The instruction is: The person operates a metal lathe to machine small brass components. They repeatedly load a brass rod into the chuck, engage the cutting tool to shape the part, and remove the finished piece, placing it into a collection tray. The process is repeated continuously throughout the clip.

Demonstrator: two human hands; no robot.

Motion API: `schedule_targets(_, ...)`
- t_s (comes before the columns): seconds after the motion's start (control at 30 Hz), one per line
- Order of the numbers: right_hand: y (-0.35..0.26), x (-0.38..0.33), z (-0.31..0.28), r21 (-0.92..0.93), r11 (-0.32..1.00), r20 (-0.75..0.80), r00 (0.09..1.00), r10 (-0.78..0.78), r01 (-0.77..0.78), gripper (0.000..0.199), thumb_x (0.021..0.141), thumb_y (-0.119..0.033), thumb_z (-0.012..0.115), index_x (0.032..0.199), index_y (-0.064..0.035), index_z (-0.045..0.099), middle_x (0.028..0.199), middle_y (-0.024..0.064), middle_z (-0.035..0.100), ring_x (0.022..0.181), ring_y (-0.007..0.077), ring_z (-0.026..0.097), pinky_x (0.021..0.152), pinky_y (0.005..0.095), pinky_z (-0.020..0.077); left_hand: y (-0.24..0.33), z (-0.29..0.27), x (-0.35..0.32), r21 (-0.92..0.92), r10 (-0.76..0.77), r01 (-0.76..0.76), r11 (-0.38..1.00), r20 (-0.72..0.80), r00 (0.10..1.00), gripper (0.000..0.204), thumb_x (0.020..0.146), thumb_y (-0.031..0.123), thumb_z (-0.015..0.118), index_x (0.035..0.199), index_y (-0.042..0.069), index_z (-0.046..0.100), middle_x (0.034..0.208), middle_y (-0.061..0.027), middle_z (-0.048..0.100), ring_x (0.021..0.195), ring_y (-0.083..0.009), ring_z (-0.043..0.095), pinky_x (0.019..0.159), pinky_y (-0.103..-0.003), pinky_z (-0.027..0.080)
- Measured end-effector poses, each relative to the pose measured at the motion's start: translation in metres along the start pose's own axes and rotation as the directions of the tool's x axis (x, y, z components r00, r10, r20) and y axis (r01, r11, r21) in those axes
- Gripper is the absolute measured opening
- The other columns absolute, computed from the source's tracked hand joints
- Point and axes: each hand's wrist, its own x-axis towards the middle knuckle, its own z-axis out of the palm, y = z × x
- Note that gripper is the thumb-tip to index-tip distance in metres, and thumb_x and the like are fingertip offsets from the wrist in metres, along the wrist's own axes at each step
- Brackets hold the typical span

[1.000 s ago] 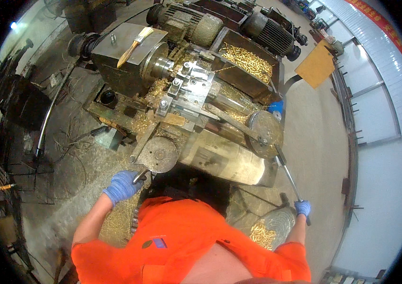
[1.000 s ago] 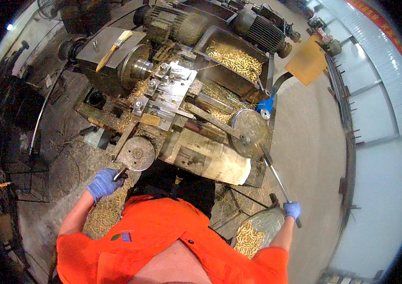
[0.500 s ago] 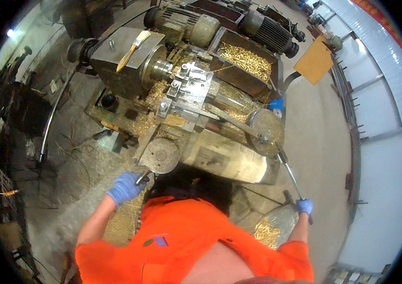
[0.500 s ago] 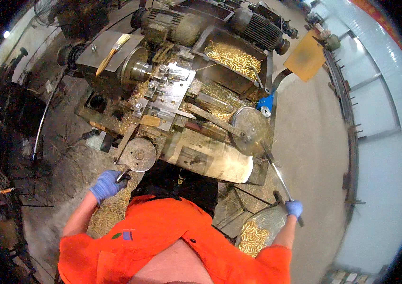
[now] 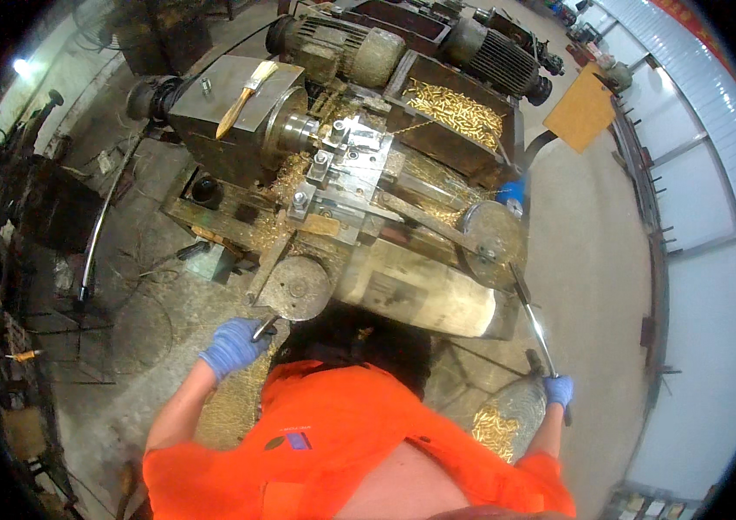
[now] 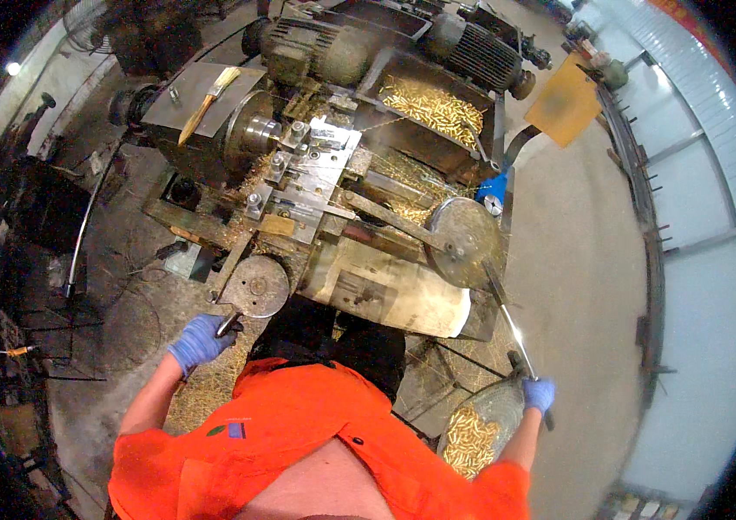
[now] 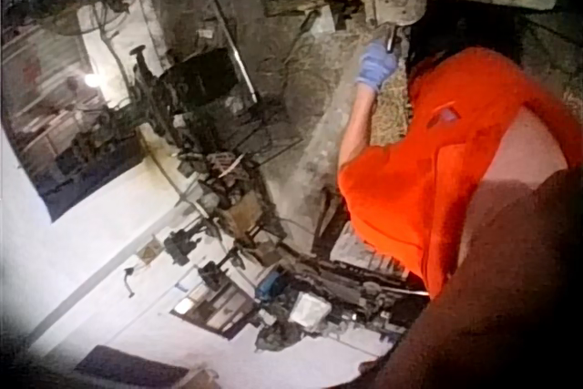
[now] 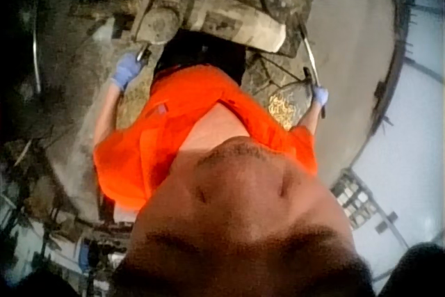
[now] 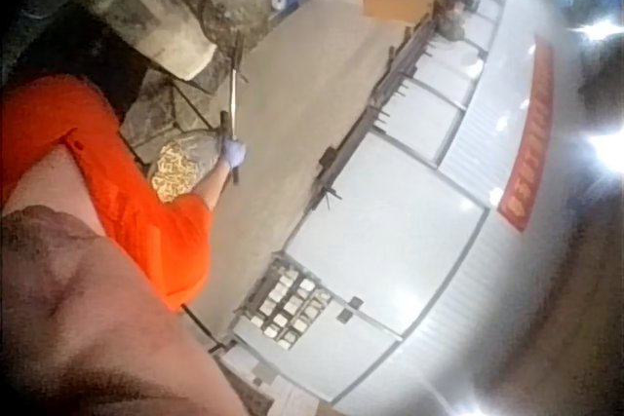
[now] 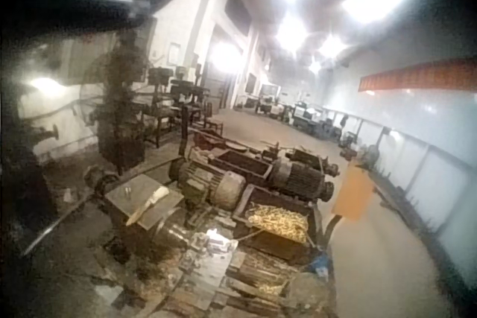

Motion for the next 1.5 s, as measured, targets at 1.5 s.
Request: schedule_targets(1.5,-0.232,0.143,-0.057,-0.200,0.886,-0.186,0.872,-0.453,0.418,0.044,0.069,-0.030,0.063,0.109,-0.0101,0.061,0.098,0.0176,0.063,0.097,0.0321,0.058,0.089,0.0385,0.0425,-0.101,-0.098,0.152,-0.655,-0.400,-0.306,0.691,-0.699,0.593,0.023,0.085,0.018,0.058,0.083,-0.004,0.063,0.066,-0.0033,0.060,0.057,-0.0079,0.049,0.051,-0.025,0.039)
